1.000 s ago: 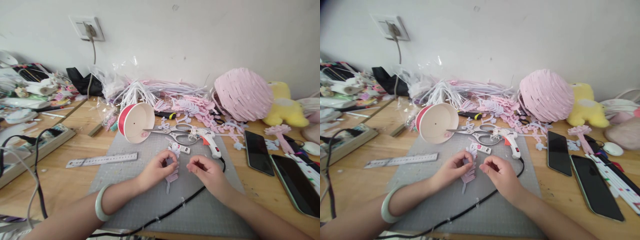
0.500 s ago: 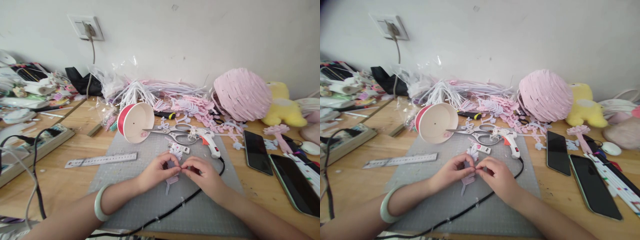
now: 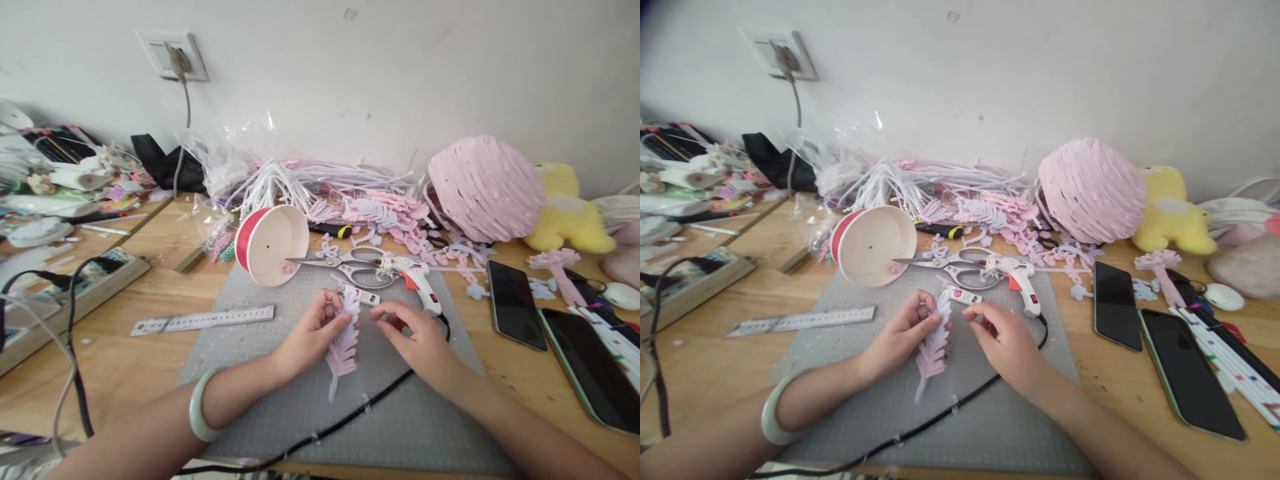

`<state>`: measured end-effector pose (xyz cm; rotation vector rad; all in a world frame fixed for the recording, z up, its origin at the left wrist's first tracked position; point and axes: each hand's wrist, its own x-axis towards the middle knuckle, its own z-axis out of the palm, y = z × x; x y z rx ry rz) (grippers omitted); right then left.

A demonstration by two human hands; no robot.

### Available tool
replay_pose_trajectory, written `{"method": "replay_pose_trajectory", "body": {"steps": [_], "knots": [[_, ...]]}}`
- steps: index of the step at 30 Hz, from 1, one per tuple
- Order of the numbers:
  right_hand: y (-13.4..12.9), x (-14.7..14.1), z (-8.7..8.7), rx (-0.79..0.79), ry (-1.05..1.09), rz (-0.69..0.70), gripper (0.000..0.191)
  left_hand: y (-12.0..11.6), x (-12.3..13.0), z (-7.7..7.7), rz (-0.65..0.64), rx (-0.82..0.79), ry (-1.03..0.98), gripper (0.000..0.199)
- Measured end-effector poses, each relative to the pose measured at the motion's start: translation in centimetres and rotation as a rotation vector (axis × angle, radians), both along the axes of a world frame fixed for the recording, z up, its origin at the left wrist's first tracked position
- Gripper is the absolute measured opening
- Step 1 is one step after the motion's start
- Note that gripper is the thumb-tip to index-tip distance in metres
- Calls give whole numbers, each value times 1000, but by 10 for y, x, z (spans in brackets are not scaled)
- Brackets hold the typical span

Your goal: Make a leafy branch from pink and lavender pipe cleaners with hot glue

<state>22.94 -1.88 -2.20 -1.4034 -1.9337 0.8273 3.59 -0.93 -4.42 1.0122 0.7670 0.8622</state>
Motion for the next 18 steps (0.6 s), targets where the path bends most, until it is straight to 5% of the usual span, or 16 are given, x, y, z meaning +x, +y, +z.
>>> {"method": "replay_pose_trajectory", "body": {"steps": [7,18], "knots": [[-5,-4,5,-126,205,-12,16,-3,3,7,-65,-76,-32,44],[-3,-3,4,-251,262,152,22,-3,2,10,-189,-184,51,48]]}}
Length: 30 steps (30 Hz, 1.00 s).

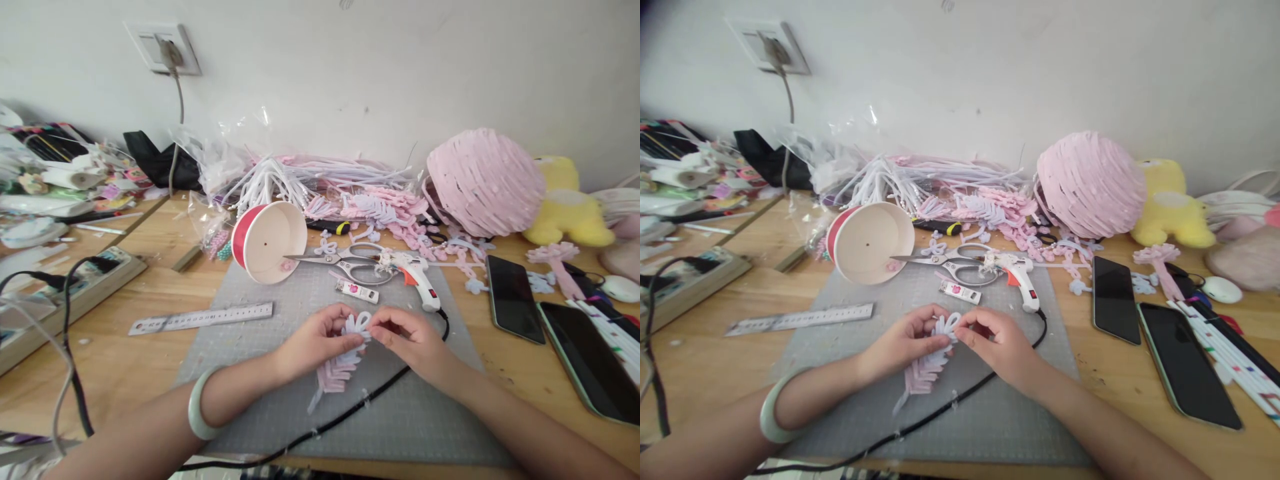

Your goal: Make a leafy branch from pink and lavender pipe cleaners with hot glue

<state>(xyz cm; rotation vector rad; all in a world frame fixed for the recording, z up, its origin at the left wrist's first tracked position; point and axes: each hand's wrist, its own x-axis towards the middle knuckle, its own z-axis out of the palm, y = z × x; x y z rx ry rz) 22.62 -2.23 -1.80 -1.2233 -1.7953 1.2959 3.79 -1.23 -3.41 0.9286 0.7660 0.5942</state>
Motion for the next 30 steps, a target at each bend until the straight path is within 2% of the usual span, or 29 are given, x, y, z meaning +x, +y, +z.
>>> {"method": "replay_pose_trajectory", "body": {"steps": [8,12,19,22,24,27,30], "knots": [[2,1,-4,-11,20,45,29,1,0,1,-37,-31,16,42],[2,-1,-7,-22,-29,65,38,2,-1,0,-64,16,50,39],[1,-6,-6,71,-50,158,45,3,-4,2,-212,57,69,35],[0,-6,-8,35,-28,183,44,3,-4,3,-239,42,61,35],[0,-6,-11,-42,13,136,41,4,-4,3,-191,14,47,36],[0,-4,-16,-150,106,-19,37,6,-4,3,-85,-49,36,38],[0,-4,-15,-165,116,-96,33,9,-4,4,-32,-87,26,38]]}}
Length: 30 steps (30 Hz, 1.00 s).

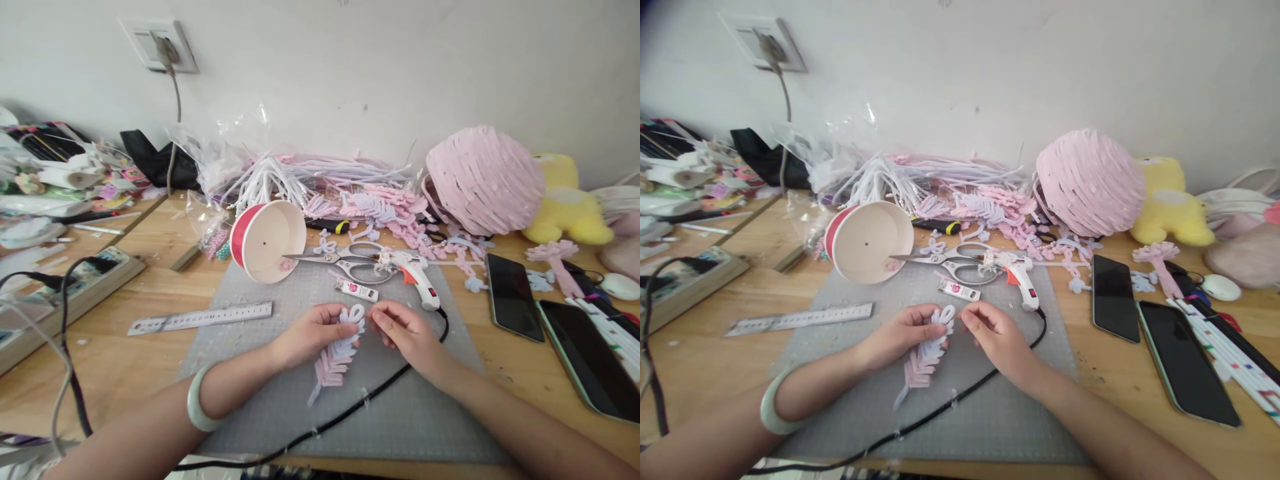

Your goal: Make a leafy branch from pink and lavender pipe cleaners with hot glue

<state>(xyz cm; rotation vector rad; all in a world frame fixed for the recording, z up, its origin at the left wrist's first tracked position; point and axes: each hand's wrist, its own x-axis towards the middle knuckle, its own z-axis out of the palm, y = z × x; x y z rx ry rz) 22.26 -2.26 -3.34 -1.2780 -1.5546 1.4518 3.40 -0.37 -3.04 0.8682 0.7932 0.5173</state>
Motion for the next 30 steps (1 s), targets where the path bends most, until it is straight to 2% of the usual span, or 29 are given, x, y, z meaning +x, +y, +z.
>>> {"method": "replay_pose_trajectory", "body": {"steps": [7,10,14,17,23,28,30], "knots": [[-2,-5,1,92,-64,67,23,0,0,-1,0,79,-18,35],[-2,-5,1,203,-102,75,23,0,-1,-3,-21,111,-4,35],[0,-4,1,342,-91,155,24,0,0,-5,-98,147,31,38],[2,-3,0,332,-71,216,24,-1,0,-7,-115,148,43,40],[9,9,8,131,-164,290,27,-1,0,-5,-78,67,84,44],[13,20,18,291,-273,190,25,-1,-1,-2,-219,36,96,41],[13,18,16,365,-283,222,22,-2,-1,-2,-263,63,91,38]]}}
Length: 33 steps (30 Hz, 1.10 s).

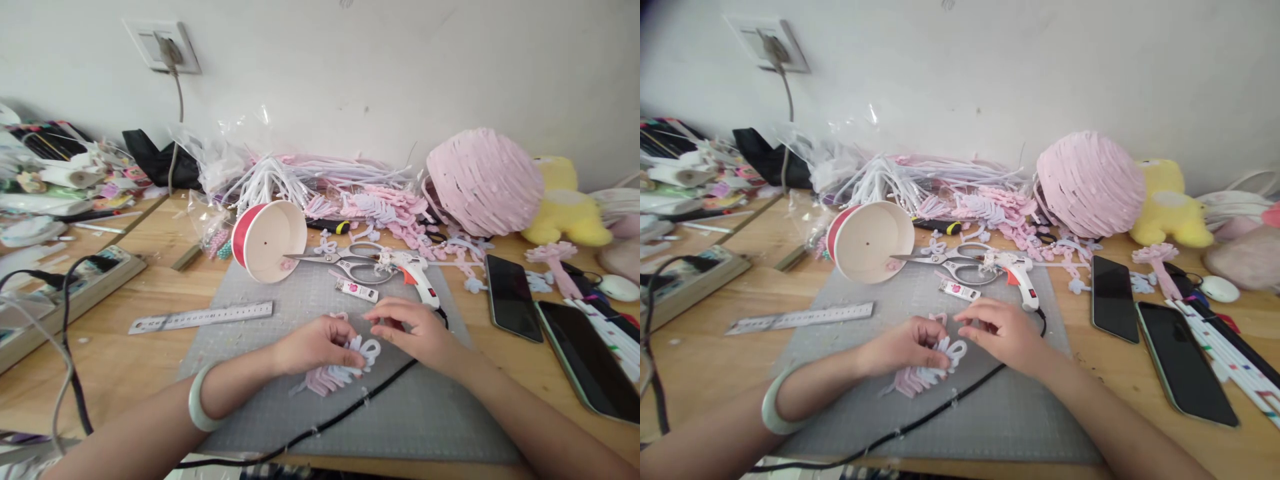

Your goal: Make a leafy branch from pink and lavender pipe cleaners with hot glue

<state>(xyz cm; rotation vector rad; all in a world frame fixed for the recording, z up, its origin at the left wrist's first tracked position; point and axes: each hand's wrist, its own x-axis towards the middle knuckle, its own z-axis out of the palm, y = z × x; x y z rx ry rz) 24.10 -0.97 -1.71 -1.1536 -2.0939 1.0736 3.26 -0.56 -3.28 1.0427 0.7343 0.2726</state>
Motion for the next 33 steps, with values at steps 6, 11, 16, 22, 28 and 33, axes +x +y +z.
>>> {"method": "replay_pose_trajectory", "body": {"steps": [6,11,16,22,28,33], "knots": [[-4,-9,-7,58,61,166,18,0,-1,-2,-49,78,12,33],[-3,-7,-6,-8,-34,118,17,-1,0,-3,2,72,51,34],[-13,-12,-9,142,-58,86,7,-3,1,-2,39,63,67,36],[-21,-15,-2,259,-73,48,7,-3,0,0,-8,75,88,38],[-14,-15,8,14,-24,82,9,-1,-1,1,-120,157,87,36],[-10,-16,3,-371,4,88,11,-1,1,0,-80,109,106,42]]}}
